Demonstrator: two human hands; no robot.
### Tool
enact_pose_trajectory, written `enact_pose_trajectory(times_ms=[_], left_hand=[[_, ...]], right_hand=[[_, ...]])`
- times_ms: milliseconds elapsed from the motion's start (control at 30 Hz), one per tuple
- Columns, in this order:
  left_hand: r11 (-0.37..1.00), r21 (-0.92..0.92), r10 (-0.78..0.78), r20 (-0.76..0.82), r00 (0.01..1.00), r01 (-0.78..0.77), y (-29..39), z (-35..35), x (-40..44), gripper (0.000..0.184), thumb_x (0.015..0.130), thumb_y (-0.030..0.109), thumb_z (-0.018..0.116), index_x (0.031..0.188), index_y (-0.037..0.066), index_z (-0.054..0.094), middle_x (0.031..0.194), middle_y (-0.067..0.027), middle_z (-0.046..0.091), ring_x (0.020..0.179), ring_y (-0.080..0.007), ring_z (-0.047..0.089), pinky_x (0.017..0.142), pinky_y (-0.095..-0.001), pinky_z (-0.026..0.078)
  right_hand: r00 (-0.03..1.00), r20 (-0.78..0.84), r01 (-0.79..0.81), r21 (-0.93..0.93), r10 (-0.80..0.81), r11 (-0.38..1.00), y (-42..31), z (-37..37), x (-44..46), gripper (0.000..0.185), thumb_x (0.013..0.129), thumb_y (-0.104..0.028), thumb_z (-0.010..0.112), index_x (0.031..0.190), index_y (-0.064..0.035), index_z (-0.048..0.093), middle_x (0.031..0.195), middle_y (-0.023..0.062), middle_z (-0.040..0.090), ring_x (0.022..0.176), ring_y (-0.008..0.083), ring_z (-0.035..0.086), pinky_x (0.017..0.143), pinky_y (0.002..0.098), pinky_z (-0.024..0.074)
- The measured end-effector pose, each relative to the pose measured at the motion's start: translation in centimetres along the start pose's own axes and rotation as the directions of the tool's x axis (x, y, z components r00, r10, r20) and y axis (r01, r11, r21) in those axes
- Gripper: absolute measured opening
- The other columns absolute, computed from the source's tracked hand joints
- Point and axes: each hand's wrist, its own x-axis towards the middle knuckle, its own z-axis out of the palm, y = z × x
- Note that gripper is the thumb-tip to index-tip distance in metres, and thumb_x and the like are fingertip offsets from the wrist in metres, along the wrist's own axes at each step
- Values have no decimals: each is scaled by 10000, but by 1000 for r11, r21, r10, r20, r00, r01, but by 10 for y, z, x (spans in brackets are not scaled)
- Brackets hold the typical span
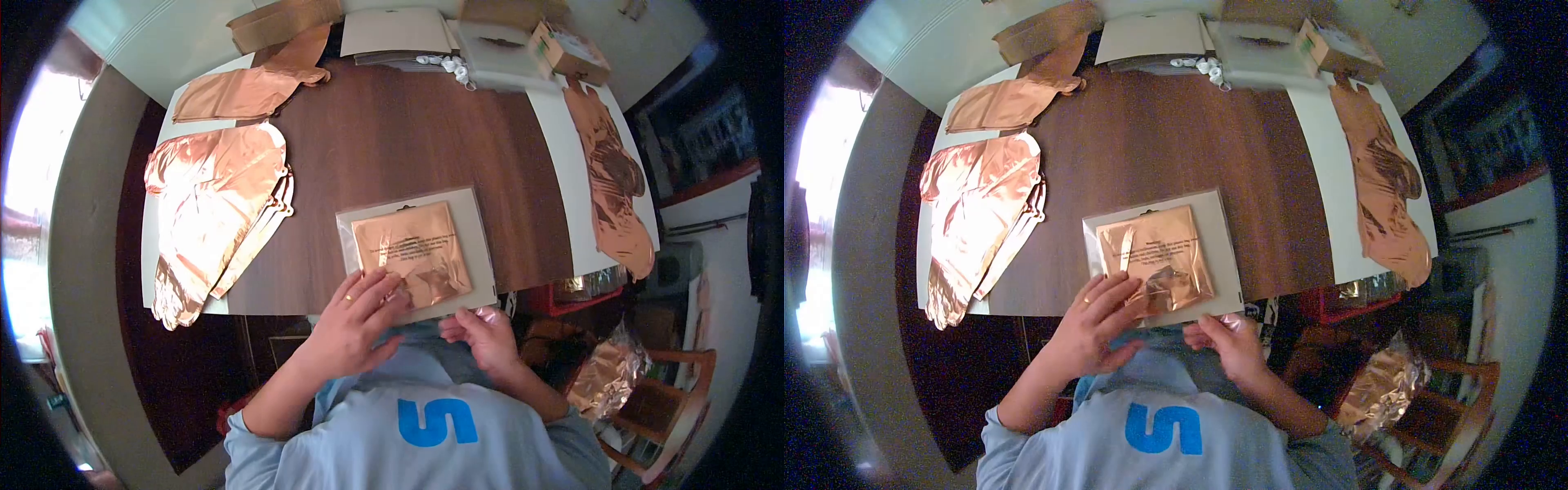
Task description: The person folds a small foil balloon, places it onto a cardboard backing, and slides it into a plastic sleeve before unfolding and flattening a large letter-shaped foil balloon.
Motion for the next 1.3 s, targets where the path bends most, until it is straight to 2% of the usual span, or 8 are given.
enact_pose_trajectory(times_ms=[67,167,300,500,700,1133,1233,1300], left_hand=[[988,-153,-48,-80,996,35,-6,1,11,618,834,233,739,1370,11,529,1438,-208,484,1332,-418,463,1110,-535,375],[986,61,-141,-211,967,157,-20,15,47,684,881,323,691,1423,-19,451,1479,-228,442,1385,-421,403,1146,-544,313],[950,275,-117,-115,986,145,-34,46,82,780,909,519,596,1460,1,406,1522,-251,381,1424,-447,333,1156,-601,242],[974,174,-137,-69,988,147,-31,39,83,766,859,572,642,1431,86,490,1534,-240,372,1427,-453,326,1156,-632,217],[995,91,40,-104,994,-30,-4,17,31,710,805,482,746,1369,93,558,1488,-206,440,1405,-444,374,1149,-626,252],[989,-125,-93,-83,992,82,-21,22,1,737,729,168,809,1404,96,522,1458,-196,454,1373,-457,397,1130,-599,319],[994,-11,-110,-24,994,110,-20,14,8,734,715,176,807,1390,99,532,1439,-178,476,1379,-443,391,1138,-598,307],[993,48,-106,12,994,106,-15,3,12,732,701,199,810,1375,99,542,1411,-163,503,1374,-435,402,1134,-601,311]], right_hand=[[1000,-24,9,-21,-10,1000,-2,1,-1,275,1005,-226,606,1063,42,629,969,191,730,799,240,720,724,357,589],[998,-54,16,-6,-16,1000,-2,4,0,273,999,-236,616,1046,31,643,927,176,731,774,222,710,707,345,578],[995,-81,53,31,-50,998,2,6,4,256,994,-229,622,1057,19,627,897,168,728,756,225,706,720,356,580],[992,-29,124,123,-121,985,18,10,4,200,997,-160,601,1104,9,616,1001,172,712,898,237,699,790,369,570],[996,53,58,211,-70,976,26,23,2,218,1001,-117,572,1172,9,622,1044,140,701,965,231,680,849,368,551],[997,6,-79,92,78,993,6,37,10,294,1013,-220,577,1153,34,623,1010,169,719,891,239,706,820,373,566],[954,248,-123,-180,166,976,-20,19,6,312,1000,-247,610,1140,28,660,1030,164,731,952,241,716,843,366,568],[791,549,197,-645,269,738,-63,-2,1,284,985,-246,635,1099,7,696,1024,147,738,948,227,718,830,356,572]])
